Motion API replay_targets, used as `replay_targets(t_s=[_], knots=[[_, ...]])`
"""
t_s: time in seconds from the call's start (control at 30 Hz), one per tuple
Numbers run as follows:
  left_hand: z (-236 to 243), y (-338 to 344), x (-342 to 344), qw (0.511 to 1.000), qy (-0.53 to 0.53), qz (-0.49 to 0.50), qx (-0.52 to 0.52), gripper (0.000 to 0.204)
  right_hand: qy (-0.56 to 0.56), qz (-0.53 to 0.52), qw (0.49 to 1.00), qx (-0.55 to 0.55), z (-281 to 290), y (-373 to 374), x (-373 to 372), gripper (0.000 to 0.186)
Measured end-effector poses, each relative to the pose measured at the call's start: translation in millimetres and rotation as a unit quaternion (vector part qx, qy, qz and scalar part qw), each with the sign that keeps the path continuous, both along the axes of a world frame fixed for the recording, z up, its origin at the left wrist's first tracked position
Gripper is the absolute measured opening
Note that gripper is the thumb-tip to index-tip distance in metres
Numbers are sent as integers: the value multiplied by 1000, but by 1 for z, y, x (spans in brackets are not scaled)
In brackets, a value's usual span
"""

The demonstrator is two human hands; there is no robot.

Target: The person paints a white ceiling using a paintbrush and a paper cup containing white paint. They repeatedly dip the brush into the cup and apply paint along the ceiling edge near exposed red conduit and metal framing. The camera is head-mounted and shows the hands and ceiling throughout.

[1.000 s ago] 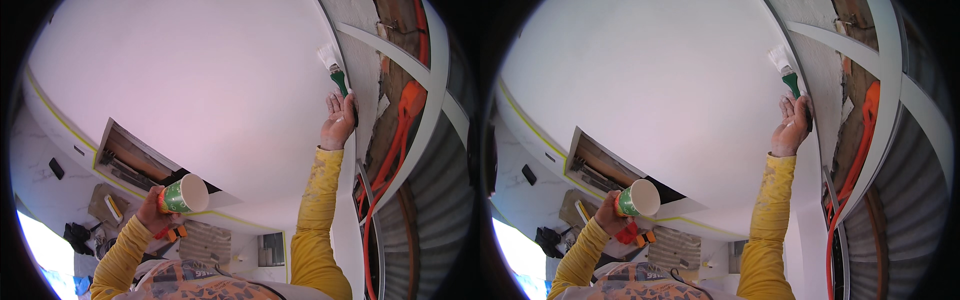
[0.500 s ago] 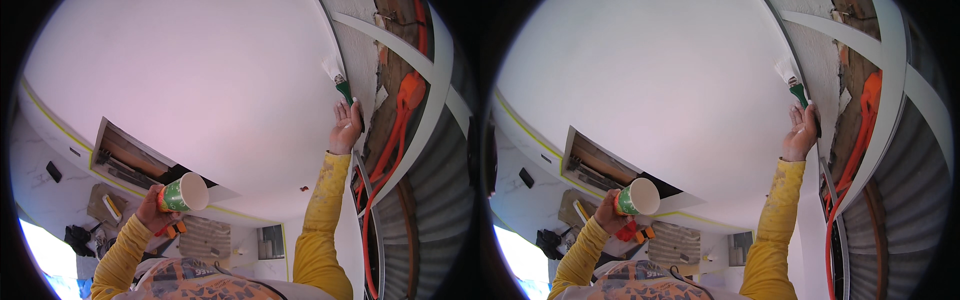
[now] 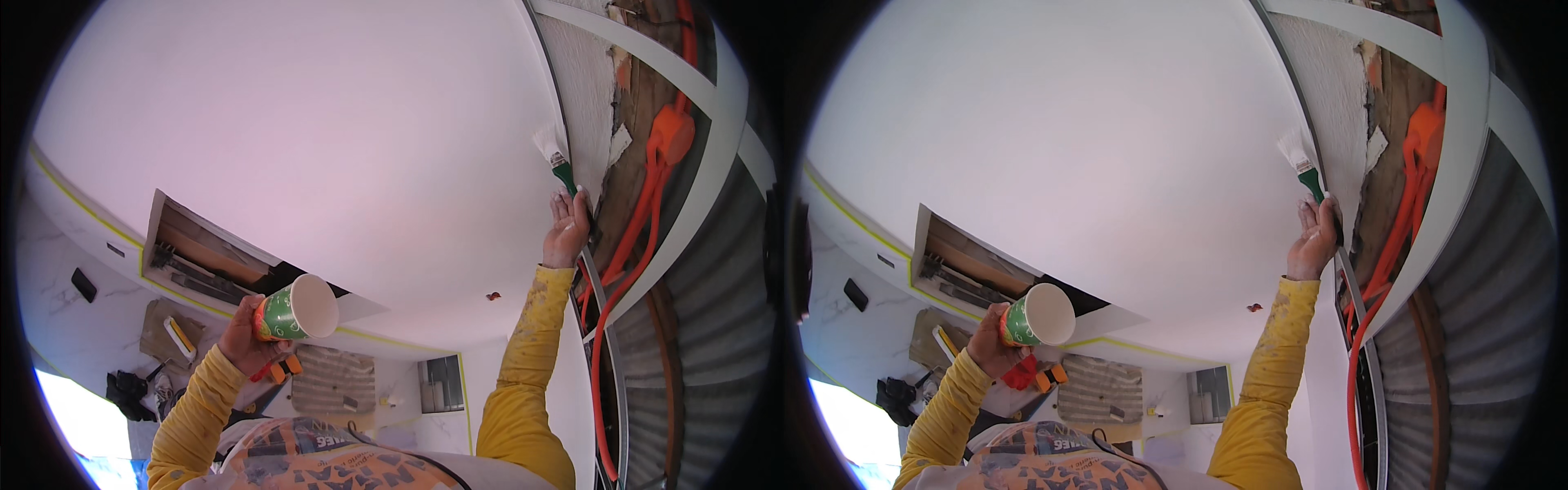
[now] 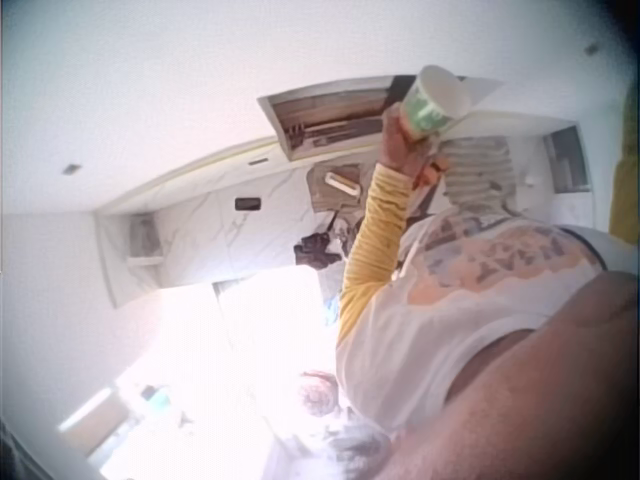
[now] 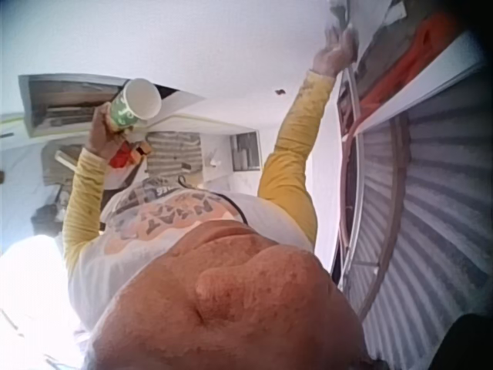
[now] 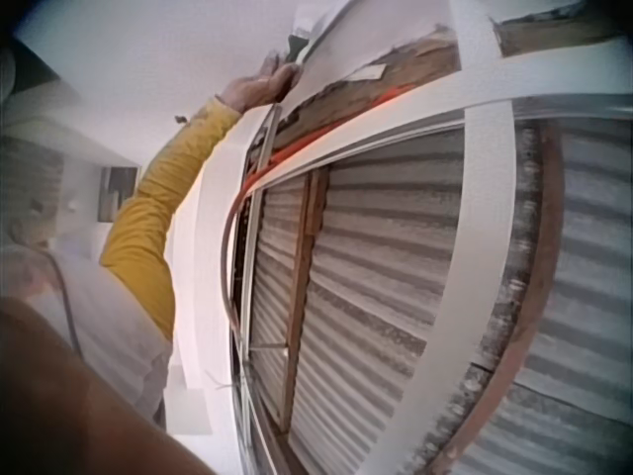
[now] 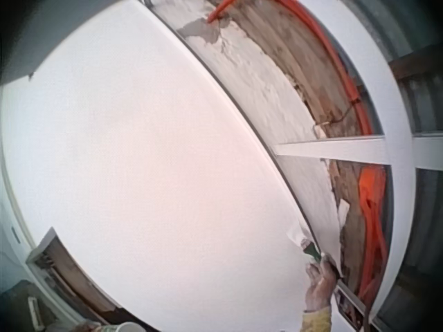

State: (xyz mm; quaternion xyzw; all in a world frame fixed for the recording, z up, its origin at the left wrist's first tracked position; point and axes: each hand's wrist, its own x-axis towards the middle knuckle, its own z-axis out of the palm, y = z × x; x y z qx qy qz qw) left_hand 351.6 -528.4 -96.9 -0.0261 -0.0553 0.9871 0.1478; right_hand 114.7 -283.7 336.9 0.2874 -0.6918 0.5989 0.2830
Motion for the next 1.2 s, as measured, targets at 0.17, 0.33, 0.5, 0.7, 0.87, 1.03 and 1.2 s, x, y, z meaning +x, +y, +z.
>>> replay_targets(t_s=[0.17,0.33,0.5,0.7,0.87,1.03,1.2], knots=[[1,5,-4,1000,7,-4,1,42,-8,-36,999,-9,-1,31,-4,46],[1,11,-7,1000,3,-10,-5,42,-19,-74,997,-25,-2,66,-14,50],[-2,12,-7,1000,6,-25,-7,41,-32,-140,989,-39,-6,124,-28,50],[4,10,0,1000,-1,-4,3,39,71,-264,962,-7,-11,115,-27,20],[11,5,6,1000,6,6,11,39,177,-90,968,152,-27,-34,6,15],[11,7,4,1000,-4,27,2,39,206,130,952,183,-10,-154,47,22],[7,6,5,999,22,24,0,40,150,110,967,175,-2,-141,27,32]])
